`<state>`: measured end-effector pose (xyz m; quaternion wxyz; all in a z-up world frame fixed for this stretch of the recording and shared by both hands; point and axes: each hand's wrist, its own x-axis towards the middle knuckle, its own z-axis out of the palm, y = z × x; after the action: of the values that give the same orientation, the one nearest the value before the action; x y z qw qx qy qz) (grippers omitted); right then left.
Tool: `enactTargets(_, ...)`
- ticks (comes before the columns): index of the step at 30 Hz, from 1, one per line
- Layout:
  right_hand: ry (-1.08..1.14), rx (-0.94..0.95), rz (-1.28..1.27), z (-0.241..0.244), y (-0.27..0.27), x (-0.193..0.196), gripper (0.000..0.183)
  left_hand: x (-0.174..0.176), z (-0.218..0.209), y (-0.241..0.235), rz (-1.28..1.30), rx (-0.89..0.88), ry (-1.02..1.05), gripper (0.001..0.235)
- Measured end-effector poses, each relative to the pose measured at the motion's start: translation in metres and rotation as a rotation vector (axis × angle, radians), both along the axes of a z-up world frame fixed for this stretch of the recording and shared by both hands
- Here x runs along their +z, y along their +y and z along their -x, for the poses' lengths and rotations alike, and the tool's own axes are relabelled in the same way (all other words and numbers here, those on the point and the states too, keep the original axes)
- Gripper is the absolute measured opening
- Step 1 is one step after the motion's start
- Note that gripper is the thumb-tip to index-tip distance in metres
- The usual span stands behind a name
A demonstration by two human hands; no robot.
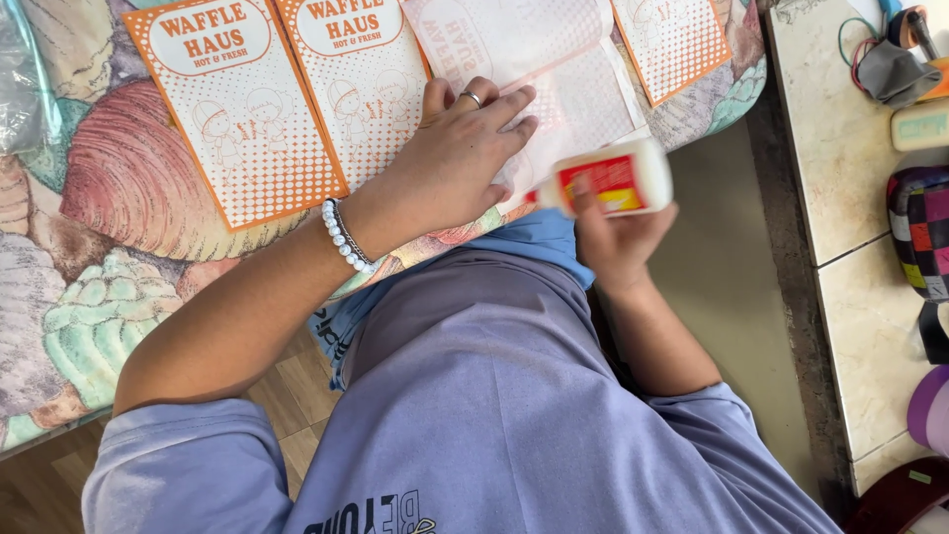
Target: The person applies adhesive from a bottle onto the edges of paperboard packaging components and folds them to secure the glue, repeating this for several units on a work surface.
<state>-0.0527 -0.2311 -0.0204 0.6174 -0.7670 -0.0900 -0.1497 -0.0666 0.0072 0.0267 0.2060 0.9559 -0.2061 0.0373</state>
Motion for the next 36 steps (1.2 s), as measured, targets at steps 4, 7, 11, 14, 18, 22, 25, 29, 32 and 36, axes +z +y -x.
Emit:
enactTargets(4,0.023,0.153,0.078,0.018,0.013,0.008,0.043,0.002,-0.001,0.001,0.0,0.001,-0.013,0.072)
enactTargets(7,0.022,0.081,0.078,0.002,0.004,0.009,0.03,-0.002,-0.001,0.0,0.007,0.004,-0.023,0.07)
enactTargets(11,-0.156,-0.052,0.139,-0.032,-0.013,0.03,0.024,-0.004,-0.002,0.0,-0.016,0.007,0.002,0.073)
enactTargets(14,-0.169,-0.023,0.126,-0.031,-0.011,0.028,0.018,-0.004,0.0,0.0,-0.012,0.006,-0.021,0.071)
enactTargets(18,-0.037,0.086,0.054,-0.005,0.001,0.02,0.027,-0.004,-0.002,0.0,-0.014,0.015,-0.035,0.071)
enactTargets(22,-0.138,0.021,0.102,-0.026,-0.019,0.016,0.023,-0.006,0.0,0.0,-0.017,0.004,-0.029,0.071)
enactTargets(25,-0.198,-0.062,0.128,-0.048,-0.029,0.028,0.017,-0.007,-0.001,0.0,-0.018,0.008,-0.043,0.072)
enactTargets(29,-0.156,-0.029,0.117,-0.032,-0.01,0.032,0.019,-0.005,0.0,0.001,-0.023,0.008,-0.044,0.072)
enactTargets(32,-0.076,0.145,0.165,-0.009,-0.004,0.034,0.02,-0.007,0.0,-0.001,-0.022,0.014,-0.052,0.072)
enactTargets(36,-0.124,-0.074,0.046,-0.049,-0.027,0.021,0.023,-0.007,-0.001,0.0,-0.001,0.003,-0.027,0.074)
